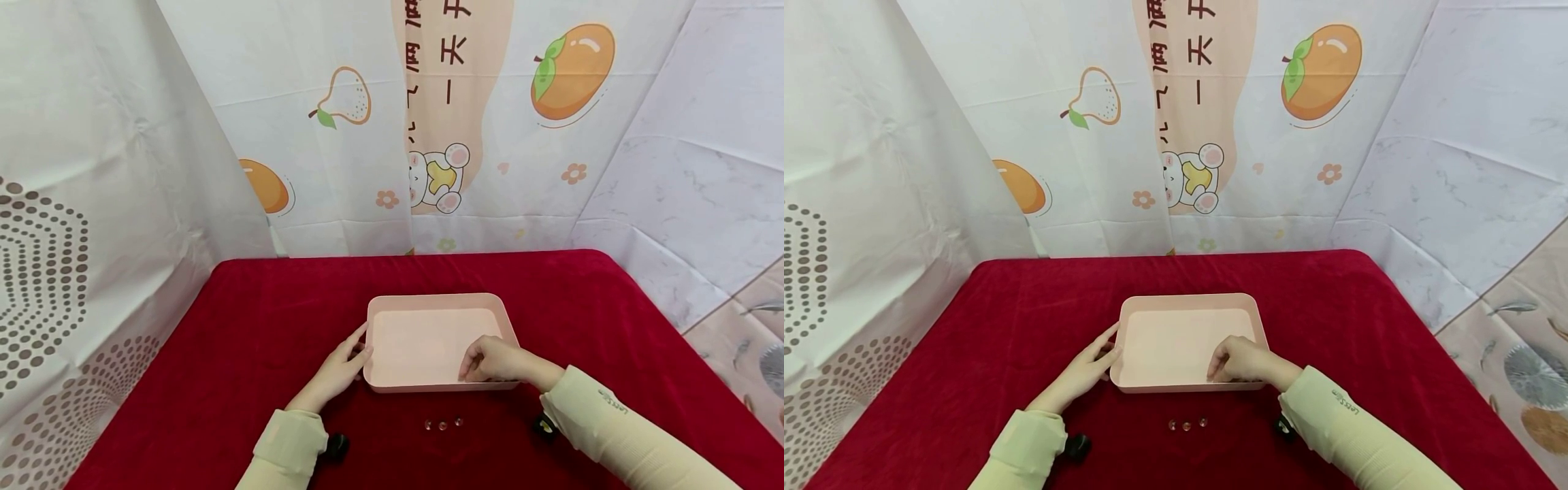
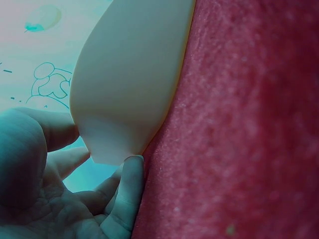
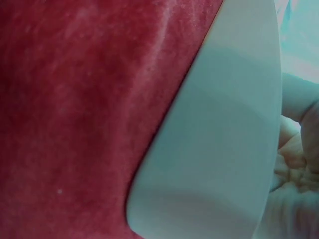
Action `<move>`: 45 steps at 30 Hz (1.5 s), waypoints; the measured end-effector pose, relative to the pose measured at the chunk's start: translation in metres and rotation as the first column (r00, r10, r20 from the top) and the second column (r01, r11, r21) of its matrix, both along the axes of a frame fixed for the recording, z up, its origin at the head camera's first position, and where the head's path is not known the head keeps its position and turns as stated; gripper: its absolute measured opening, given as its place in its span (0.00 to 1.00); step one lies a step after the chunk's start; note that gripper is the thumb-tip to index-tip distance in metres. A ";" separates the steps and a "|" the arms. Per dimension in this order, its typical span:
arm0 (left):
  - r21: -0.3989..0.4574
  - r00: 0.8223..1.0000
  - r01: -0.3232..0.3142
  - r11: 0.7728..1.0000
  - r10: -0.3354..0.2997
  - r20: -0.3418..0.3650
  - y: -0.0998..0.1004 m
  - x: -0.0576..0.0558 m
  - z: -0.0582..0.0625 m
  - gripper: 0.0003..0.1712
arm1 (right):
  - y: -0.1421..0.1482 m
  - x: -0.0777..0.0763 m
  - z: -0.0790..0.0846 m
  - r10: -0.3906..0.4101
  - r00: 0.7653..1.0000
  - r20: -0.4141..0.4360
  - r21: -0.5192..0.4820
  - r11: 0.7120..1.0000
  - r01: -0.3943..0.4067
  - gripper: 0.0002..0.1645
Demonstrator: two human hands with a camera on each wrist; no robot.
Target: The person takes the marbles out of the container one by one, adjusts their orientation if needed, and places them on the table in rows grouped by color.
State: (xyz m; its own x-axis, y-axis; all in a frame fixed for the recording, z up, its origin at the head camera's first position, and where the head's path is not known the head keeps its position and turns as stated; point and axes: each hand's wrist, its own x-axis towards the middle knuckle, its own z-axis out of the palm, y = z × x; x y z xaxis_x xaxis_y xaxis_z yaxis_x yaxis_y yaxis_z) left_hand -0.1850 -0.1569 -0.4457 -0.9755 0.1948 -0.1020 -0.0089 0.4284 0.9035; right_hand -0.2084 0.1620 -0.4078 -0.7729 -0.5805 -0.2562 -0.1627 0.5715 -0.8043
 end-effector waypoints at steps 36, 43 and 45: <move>-0.004 1.000 -0.003 1.000 0.003 -0.008 0.000 -0.003 -0.004 0.34 | 0.000 0.001 0.001 -0.102 0.991 0.084 -0.241 0.963 0.119 0.12; -0.009 1.000 -0.007 1.000 0.007 -0.008 0.000 -0.003 -0.004 0.34 | 0.002 0.005 0.003 -0.129 0.992 0.001 -0.229 0.965 0.125 0.15; -0.010 1.000 -0.006 1.000 0.006 -0.006 0.000 -0.003 -0.005 0.34 | 0.003 0.007 0.004 -0.140 0.990 -0.008 -0.232 0.963 0.134 0.16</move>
State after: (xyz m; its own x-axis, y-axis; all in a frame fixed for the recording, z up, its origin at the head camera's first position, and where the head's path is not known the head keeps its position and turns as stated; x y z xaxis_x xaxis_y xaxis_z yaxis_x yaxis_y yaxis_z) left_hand -0.1883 -0.1574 -0.4503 -0.9774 0.1876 -0.0976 -0.0058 0.4373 0.8993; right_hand -0.2013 0.1649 -0.4037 -0.8534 -0.5099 -0.1085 -0.1166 0.3895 -0.9136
